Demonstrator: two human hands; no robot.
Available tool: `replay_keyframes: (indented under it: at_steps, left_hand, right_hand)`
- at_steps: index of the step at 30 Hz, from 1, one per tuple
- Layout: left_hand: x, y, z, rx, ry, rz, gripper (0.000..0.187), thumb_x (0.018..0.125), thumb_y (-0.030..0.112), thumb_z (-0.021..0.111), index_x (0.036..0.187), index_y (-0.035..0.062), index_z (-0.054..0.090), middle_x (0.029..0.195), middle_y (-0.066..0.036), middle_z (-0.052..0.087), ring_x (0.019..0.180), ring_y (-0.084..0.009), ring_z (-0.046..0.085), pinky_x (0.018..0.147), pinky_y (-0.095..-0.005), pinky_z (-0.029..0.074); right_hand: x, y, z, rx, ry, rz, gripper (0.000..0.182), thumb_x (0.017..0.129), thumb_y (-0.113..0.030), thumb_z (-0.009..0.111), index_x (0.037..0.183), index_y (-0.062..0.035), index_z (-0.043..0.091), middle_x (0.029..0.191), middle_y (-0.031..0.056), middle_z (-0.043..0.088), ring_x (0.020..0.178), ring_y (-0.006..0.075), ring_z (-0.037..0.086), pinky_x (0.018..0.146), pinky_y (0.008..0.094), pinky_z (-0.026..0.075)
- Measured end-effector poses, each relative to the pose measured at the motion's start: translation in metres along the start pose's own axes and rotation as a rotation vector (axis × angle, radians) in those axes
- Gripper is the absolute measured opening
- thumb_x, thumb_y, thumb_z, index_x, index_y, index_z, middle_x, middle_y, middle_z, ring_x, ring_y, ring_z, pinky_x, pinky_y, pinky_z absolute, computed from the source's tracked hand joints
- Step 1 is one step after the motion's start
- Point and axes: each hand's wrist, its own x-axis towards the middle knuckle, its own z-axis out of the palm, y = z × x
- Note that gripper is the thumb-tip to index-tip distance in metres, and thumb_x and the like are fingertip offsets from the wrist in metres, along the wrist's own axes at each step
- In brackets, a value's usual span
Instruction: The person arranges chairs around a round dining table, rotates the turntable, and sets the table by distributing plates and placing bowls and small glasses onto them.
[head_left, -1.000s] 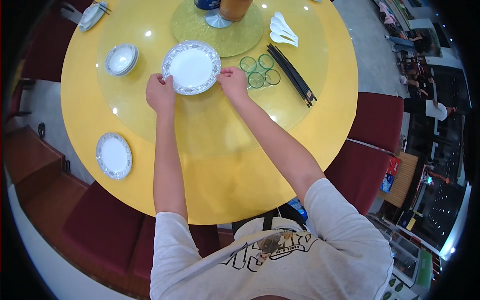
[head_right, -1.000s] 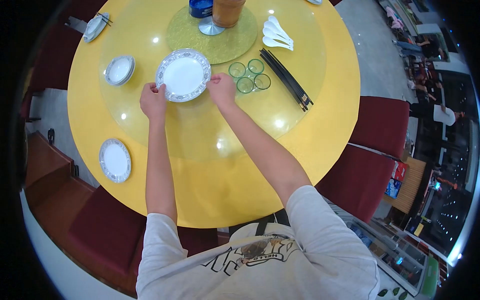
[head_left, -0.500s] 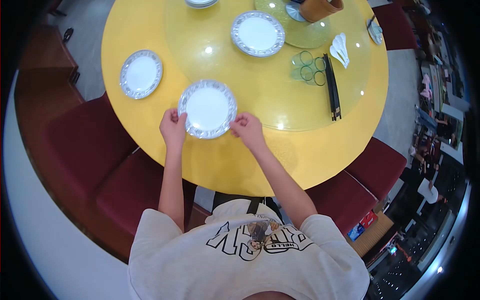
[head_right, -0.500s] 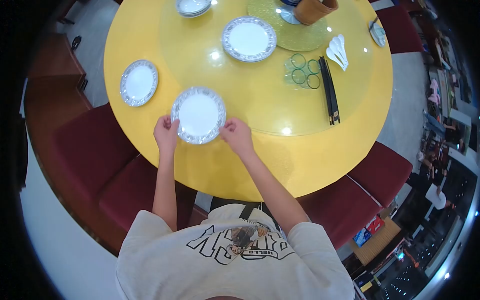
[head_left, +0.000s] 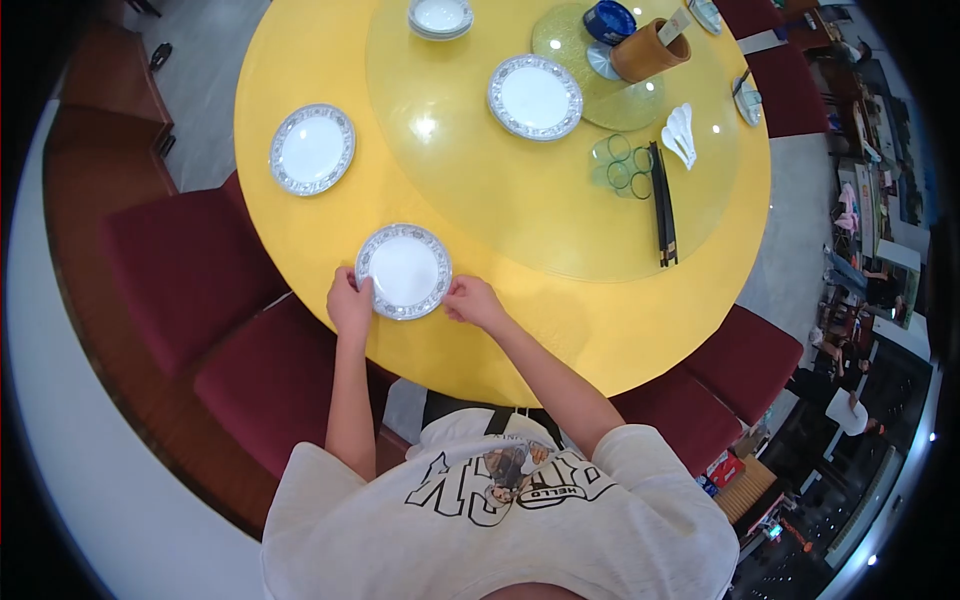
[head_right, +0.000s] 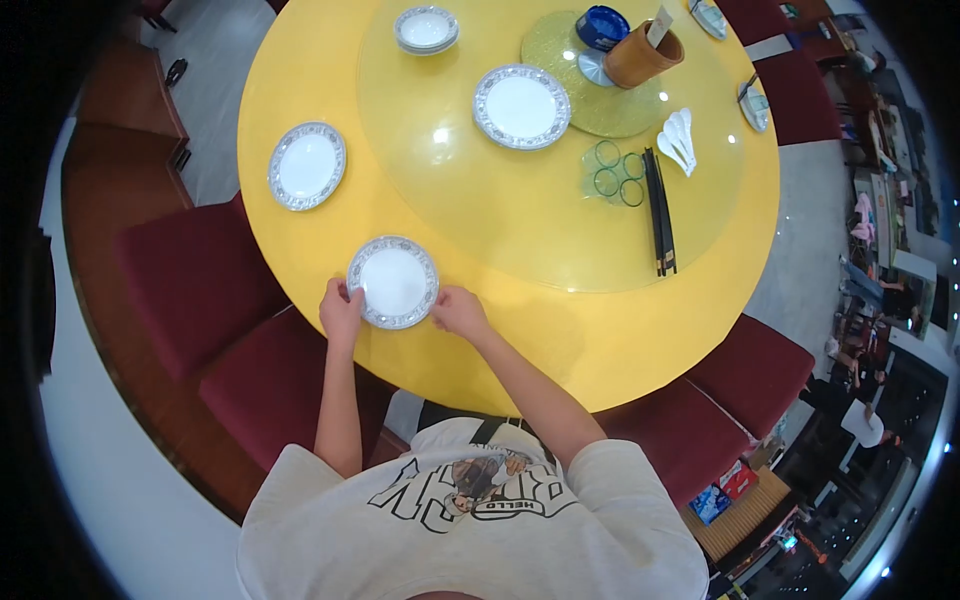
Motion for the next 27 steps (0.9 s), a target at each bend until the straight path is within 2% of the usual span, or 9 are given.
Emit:
replay_keyframes:
  at_steps: [2, 4, 6, 10, 11, 16, 17, 19, 27]
  left_hand:
    - [0.005, 0.003, -0.002, 0.340, 0.204, 0.304, 0.030, 0.080, 0.018, 0.074, 0.100, -0.0009, 0.061, 0.091, -0.014, 0.065, 0.079, -0.0274, 0.063, 0.073, -0.0382, 0.051]
    - [0.015, 0.039, -0.004, 0.331, 0.218, 0.332, 0.032, 0.081, 0.019, 0.072, 0.103, -0.0007, 0.061, 0.098, -0.015, 0.064, 0.087, -0.0289, 0.063, 0.075, -0.0397, 0.051]
    - [0.038, 0.077, 0.009, 0.014, 0.023, 0.244, 0.030, 0.082, 0.019, 0.071, 0.104, 0.0008, 0.062, 0.094, -0.014, 0.065, 0.084, -0.0295, 0.064, 0.075, -0.0401, 0.050]
    - [0.100, 0.156, 0.084, -0.076, -0.058, 0.451, 0.029, 0.086, 0.025, 0.067, 0.106, 0.0040, 0.063, 0.086, -0.013, 0.067, 0.080, -0.0286, 0.065, 0.073, -0.0387, 0.050]
    - [0.112, 0.182, 0.098, -0.063, -0.077, 0.454, 0.030, 0.086, 0.027, 0.066, 0.106, 0.0042, 0.064, 0.085, -0.013, 0.068, 0.081, -0.0287, 0.066, 0.073, -0.0393, 0.051]
    - [0.163, 0.258, 0.151, 0.035, -0.081, 0.429, 0.035, 0.086, 0.033, 0.067, 0.107, 0.0048, 0.065, 0.086, -0.011, 0.070, 0.084, -0.0291, 0.067, 0.076, -0.0409, 0.052]
    - [0.169, 0.264, 0.158, 0.072, -0.071, 0.445, 0.036, 0.086, 0.034, 0.067, 0.107, 0.0046, 0.065, 0.087, -0.011, 0.071, 0.085, -0.0291, 0.067, 0.077, -0.0409, 0.052]
    - [0.176, 0.273, 0.164, 0.113, -0.077, 0.466, 0.035, 0.086, 0.033, 0.068, 0.107, 0.0049, 0.065, 0.088, -0.011, 0.071, 0.085, -0.0291, 0.067, 0.077, -0.0409, 0.052]
    - [0.185, 0.280, 0.174, 0.271, -0.058, 0.501, 0.030, 0.080, 0.025, 0.073, 0.104, 0.0065, 0.070, 0.089, -0.010, 0.071, 0.086, -0.0280, 0.068, 0.077, -0.0404, 0.052]
  right_hand:
    - [-0.008, -0.041, -0.033, -0.070, -0.257, 0.215, 0.016, 0.089, -0.016, 0.066, 0.091, -0.0006, 0.061, 0.070, 0.0078, 0.067, 0.061, 0.0135, 0.066, 0.050, 0.0267, 0.051]
    - [-0.003, -0.063, -0.071, 0.036, -0.160, 0.122, 0.016, 0.086, -0.015, 0.066, 0.090, 0.0004, 0.065, 0.068, 0.0093, 0.067, 0.058, 0.0153, 0.064, 0.053, 0.0276, 0.051]
    - [0.026, -0.060, -0.107, 0.234, 0.045, -0.088, 0.013, 0.087, -0.012, 0.063, 0.089, 0.0003, 0.064, 0.066, 0.0079, 0.065, 0.057, 0.0135, 0.062, 0.052, 0.0269, 0.050]
    - [0.081, -0.091, -0.167, 0.478, 0.497, -0.160, 0.021, 0.083, -0.007, 0.063, 0.102, 0.0012, 0.061, 0.082, 0.0086, 0.066, 0.062, 0.0139, 0.061, 0.050, 0.0272, 0.049]
    - [0.089, -0.099, -0.175, 0.482, 0.506, -0.160, 0.021, 0.083, -0.007, 0.063, 0.102, 0.0012, 0.061, 0.082, 0.0086, 0.066, 0.062, 0.0139, 0.061, 0.050, 0.0272, 0.049]
    - [0.143, -0.095, -0.193, 0.160, 0.837, -0.189, 0.060, 0.085, -0.016, 0.067, 0.137, -0.0008, 0.042, 0.117, 0.0143, 0.058, 0.096, 0.0213, 0.061, 0.067, 0.0322, 0.054]
    - [0.147, -0.093, -0.195, 0.165, 0.851, -0.184, 0.060, 0.085, -0.016, 0.067, 0.137, -0.0008, 0.042, 0.117, 0.0143, 0.058, 0.096, 0.0213, 0.061, 0.067, 0.0322, 0.054]
    - [0.148, -0.104, -0.199, 0.196, 0.816, -0.158, 0.068, 0.079, -0.023, 0.070, 0.136, 0.0035, 0.045, 0.119, 0.0220, 0.060, 0.116, 0.0351, 0.056, 0.100, 0.0400, 0.043]
    - [0.152, -0.113, -0.208, 0.307, 0.757, -0.215, 0.053, 0.072, -0.020, 0.070, 0.119, 0.0043, 0.061, 0.115, 0.0240, 0.062, 0.106, 0.0362, 0.061, 0.094, 0.0405, 0.046]
